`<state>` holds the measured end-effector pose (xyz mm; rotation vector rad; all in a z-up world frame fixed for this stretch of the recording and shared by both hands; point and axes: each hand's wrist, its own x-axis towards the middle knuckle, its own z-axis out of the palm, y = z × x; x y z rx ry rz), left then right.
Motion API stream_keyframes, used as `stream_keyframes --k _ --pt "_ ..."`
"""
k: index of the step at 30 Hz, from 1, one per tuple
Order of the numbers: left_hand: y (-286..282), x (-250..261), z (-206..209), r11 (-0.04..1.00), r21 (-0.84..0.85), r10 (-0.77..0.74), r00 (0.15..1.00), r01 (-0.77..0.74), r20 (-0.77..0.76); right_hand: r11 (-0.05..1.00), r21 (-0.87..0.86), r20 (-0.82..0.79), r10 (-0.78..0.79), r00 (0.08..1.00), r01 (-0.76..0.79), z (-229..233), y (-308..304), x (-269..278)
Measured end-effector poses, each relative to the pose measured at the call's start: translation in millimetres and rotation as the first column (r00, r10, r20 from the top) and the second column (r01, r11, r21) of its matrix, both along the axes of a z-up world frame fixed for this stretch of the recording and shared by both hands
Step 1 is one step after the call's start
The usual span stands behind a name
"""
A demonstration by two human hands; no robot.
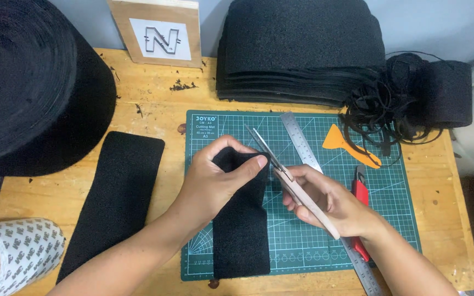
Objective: Measure and cut strips of black fabric using a ruler, utility knife, and scissors on a cutting mat.
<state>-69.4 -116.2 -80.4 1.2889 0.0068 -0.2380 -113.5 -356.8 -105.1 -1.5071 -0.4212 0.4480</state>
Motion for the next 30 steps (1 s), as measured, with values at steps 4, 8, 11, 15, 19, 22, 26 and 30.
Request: stream_keyframes --k 4,8,11,15,19,22,26,30 --pt "0.2 -1.4 3.1 1.000 0.014 0.008 1.000 -0.008 -0.005 1.000 -0.026 0.018 -0.007 1.000 0.008 -1.9 0.1 -0.2" --pt "0.6 -0.3 3.9 1.000 -0.005 0.004 1.000 -0.004 0.021 0.999 -0.041 0.017 -0.024 1.000 0.025 0.2 2.2 0.7" --pt "0.5 -0.2 1.5 1.000 -0.003 -0.002 1.000 0.002 0.023 0.998 -0.047 0.009 -0.032 0.999 0.032 1.4 2.5 -0.2" --pt "0.8 0.1 0.7 1.000 0.005 -0.009 1.000 0.009 0.025 0.997 -0.058 -0.001 -0.044 0.999 0.044 -1.2 1.2 -0.9" --pt "1.8 -2.4 0.4 1.000 0.023 -0.012 1.000 0.011 0.015 0.997 -0.057 0.016 -0.043 0.999 0.044 -0.3 2.5 -0.5" --pt "0.6 -0.5 -1.5 1.000 0.014 -0.009 1.000 0.008 0.028 0.997 -0.054 0.020 -0.048 0.999 0.049 0.7 3.5 -0.9" --pt "0.6 -0.1 -0.5 1.000 0.012 -0.010 0.999 0.010 0.034 0.997 -0.051 0.017 -0.058 0.998 0.058 -1.5 3.5 -1.7" --pt "2.3 -0.2 0.6 0.999 0.032 -0.015 0.999 0.014 0.030 0.996 -0.056 0.024 -0.067 0.997 0.068 -1.4 7.1 -1.9"
